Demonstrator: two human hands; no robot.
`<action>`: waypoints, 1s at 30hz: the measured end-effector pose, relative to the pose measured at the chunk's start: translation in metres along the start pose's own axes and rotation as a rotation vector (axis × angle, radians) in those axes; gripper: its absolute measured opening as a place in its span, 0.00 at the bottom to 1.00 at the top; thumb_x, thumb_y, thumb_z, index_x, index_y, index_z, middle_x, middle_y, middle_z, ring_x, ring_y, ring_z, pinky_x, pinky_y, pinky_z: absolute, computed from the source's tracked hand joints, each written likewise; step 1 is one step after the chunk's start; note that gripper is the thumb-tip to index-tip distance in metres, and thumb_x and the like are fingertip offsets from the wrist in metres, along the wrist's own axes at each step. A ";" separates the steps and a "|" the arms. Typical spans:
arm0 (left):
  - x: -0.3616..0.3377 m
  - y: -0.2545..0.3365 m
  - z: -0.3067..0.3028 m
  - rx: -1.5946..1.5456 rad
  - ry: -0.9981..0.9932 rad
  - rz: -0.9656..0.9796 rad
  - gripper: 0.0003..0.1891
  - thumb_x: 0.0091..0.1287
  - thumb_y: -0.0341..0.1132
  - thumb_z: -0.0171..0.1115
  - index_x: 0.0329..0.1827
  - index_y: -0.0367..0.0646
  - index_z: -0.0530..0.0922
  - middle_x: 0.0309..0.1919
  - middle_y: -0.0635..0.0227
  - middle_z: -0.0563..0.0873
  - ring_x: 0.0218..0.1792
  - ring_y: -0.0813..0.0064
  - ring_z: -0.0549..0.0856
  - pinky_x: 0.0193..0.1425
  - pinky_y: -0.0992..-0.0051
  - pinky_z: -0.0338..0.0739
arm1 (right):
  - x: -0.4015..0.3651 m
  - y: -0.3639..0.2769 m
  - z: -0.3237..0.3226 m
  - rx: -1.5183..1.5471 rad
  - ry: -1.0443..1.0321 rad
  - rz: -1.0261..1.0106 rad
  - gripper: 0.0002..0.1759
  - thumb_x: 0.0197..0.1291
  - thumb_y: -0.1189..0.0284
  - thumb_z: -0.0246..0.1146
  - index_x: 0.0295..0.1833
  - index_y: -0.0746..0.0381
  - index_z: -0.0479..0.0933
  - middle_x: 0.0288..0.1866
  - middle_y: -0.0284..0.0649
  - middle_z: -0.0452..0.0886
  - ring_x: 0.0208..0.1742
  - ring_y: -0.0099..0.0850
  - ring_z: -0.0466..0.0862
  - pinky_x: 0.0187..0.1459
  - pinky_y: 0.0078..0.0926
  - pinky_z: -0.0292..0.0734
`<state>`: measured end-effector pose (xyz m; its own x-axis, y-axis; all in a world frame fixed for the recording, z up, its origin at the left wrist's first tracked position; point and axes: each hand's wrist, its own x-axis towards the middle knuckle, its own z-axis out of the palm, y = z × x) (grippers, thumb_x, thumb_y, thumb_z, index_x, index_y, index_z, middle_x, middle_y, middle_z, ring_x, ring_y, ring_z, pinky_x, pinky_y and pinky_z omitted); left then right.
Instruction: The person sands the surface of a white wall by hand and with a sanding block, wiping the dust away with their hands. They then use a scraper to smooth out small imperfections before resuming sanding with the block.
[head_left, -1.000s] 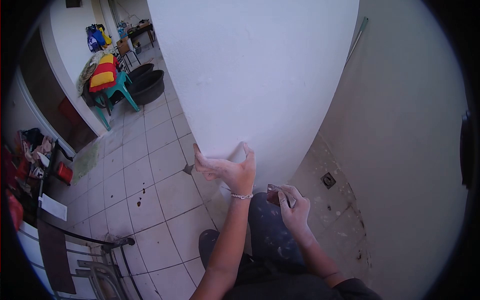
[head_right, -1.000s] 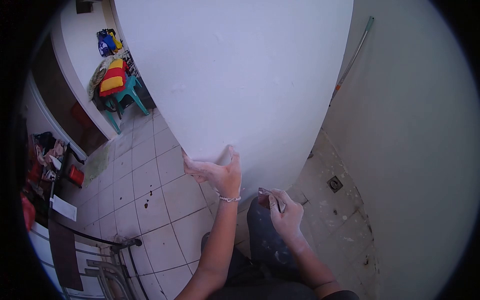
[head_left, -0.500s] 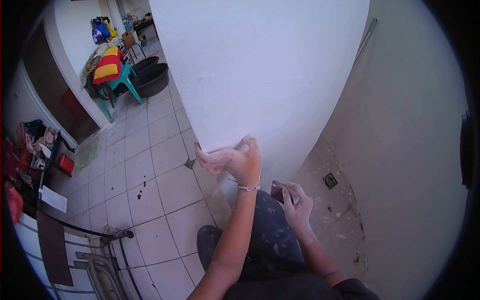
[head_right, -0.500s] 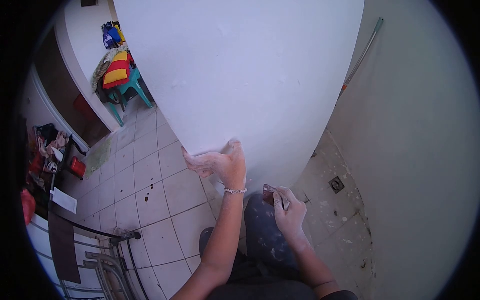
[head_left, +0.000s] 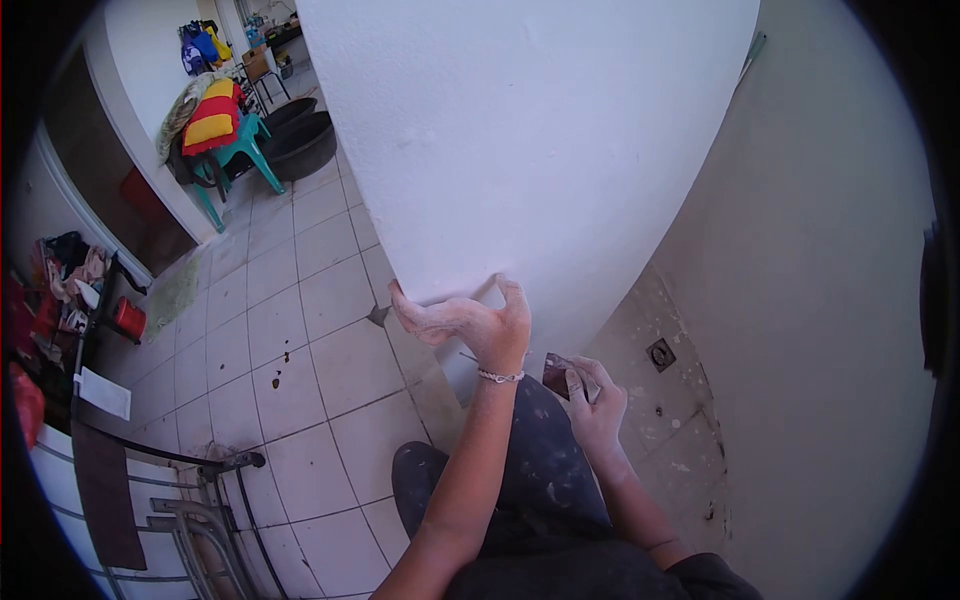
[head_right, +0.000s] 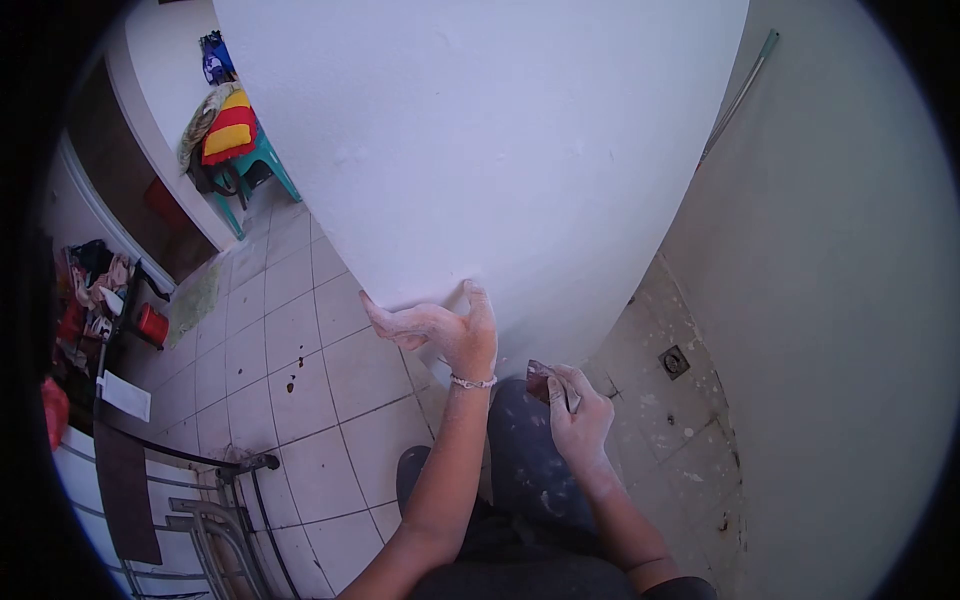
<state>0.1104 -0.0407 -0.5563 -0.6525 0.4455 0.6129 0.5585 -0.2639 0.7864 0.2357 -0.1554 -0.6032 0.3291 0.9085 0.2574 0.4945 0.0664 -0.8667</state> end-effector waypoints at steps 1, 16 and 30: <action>0.000 0.001 0.001 0.004 0.000 -0.008 0.55 0.50 0.36 0.65 0.73 0.28 0.36 0.67 0.41 0.49 0.65 0.49 0.52 0.65 0.46 0.45 | 0.000 0.001 0.002 0.003 -0.001 -0.003 0.10 0.64 0.74 0.65 0.47 0.68 0.82 0.37 0.47 0.88 0.40 0.28 0.88 0.47 0.27 0.79; 0.002 0.009 0.004 0.089 0.065 0.058 0.52 0.47 0.27 0.66 0.72 0.27 0.40 0.63 0.45 0.52 0.62 0.56 0.56 0.68 0.50 0.49 | 0.008 0.014 0.018 -0.001 0.009 -0.063 0.11 0.64 0.69 0.66 0.48 0.62 0.83 0.35 0.50 0.87 0.38 0.45 0.89 0.41 0.32 0.81; 0.000 -0.009 0.006 0.001 0.026 0.059 0.55 0.46 0.34 0.64 0.73 0.29 0.37 0.65 0.39 0.51 0.62 0.49 0.54 0.64 0.44 0.48 | 0.007 0.014 0.017 -0.030 -0.019 -0.053 0.10 0.65 0.73 0.65 0.48 0.68 0.82 0.35 0.48 0.88 0.38 0.28 0.88 0.45 0.26 0.79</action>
<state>0.1078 -0.0333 -0.5639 -0.6317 0.4064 0.6602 0.5969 -0.2884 0.7487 0.2308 -0.1412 -0.6210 0.2865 0.9117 0.2944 0.5346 0.1029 -0.8389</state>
